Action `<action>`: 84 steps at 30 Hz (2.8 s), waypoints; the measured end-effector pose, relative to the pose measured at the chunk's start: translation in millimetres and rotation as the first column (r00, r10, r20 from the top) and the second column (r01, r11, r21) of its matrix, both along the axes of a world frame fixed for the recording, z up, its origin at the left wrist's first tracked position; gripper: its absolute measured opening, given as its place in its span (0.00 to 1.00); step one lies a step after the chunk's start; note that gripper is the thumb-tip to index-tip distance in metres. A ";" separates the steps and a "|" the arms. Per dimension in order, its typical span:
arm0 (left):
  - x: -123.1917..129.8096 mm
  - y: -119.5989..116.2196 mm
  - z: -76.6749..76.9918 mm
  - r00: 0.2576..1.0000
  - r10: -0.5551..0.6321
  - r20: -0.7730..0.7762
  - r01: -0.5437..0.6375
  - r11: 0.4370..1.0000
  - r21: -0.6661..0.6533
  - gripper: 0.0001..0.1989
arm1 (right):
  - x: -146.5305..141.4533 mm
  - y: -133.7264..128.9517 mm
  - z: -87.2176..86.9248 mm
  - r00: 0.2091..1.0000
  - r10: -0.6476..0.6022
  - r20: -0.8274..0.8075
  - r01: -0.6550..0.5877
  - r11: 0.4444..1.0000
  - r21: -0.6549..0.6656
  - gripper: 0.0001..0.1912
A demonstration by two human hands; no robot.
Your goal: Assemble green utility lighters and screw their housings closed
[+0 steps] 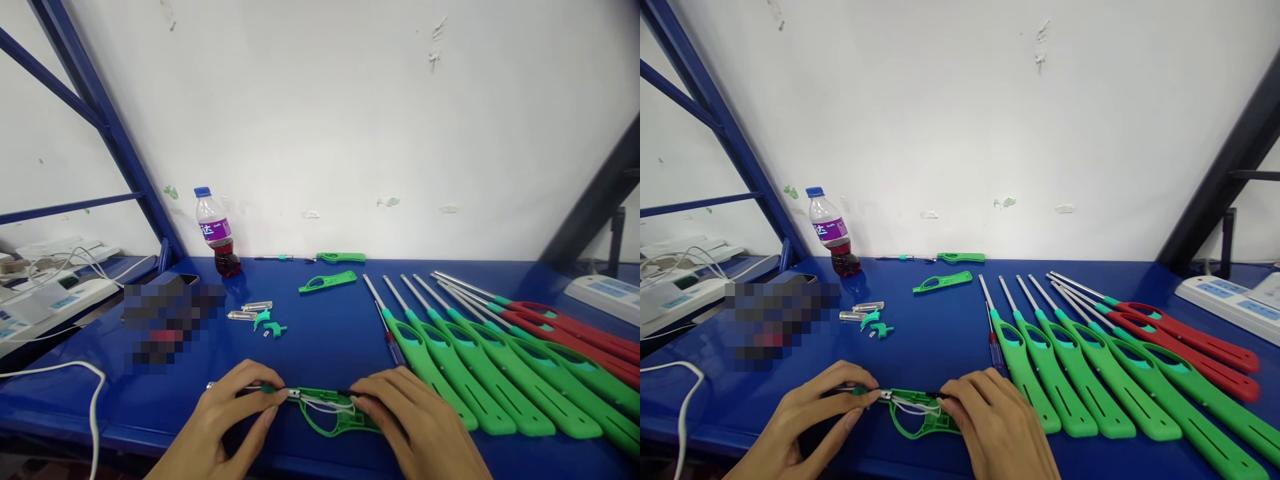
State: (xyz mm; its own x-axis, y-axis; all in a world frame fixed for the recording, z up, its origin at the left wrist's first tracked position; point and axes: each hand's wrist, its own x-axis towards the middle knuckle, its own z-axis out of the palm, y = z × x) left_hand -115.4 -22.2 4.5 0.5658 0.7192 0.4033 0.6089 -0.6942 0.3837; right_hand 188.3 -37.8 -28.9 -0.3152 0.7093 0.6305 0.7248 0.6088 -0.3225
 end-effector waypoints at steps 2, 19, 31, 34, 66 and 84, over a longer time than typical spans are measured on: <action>2.0 0.0 2.9 1.000 -0.005 0.009 0.005 1.000 0.025 0.16 | 0.3 -0.4 1.5 1.000 0.010 -0.012 -0.010 1.000 -0.007 0.10; 1.5 -2.7 3.1 1.000 0.013 -0.026 -0.011 0.999 0.054 0.16 | 2.5 -5.2 9.5 0.987 0.156 -0.046 -0.150 0.983 0.109 0.14; 1.2 -3.0 5.9 1.000 0.009 -0.014 -0.008 0.999 0.040 0.18 | 9.2 -7.5 10.6 0.981 0.188 -0.044 -0.187 0.981 0.043 0.12; 0.0 -3.4 4.4 1.000 0.012 -0.024 -0.011 0.999 0.037 0.18 | 10.6 -7.5 8.7 0.984 0.179 -0.016 -0.178 0.983 0.047 0.11; 2.5 -3.2 5.4 0.999 0.023 -0.028 -0.020 0.994 0.106 0.17 | 11.9 -10.3 -9.6 0.993 0.049 -0.108 -0.065 0.986 -0.155 0.05; -4.9 75.3 25.0 0.932 0.361 0.010 -0.360 0.924 0.127 0.15 | 10.9 -11.3 -9.5 0.996 0.035 -0.077 -0.048 0.985 -0.166 0.08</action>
State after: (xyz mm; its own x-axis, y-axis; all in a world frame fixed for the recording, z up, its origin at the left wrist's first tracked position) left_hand -120.2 53.1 29.5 0.2839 0.8203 0.4966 0.8316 -0.4684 0.2984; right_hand 199.2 -49.0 -38.4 -0.3040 0.7942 0.5261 0.6706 0.5707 -0.4739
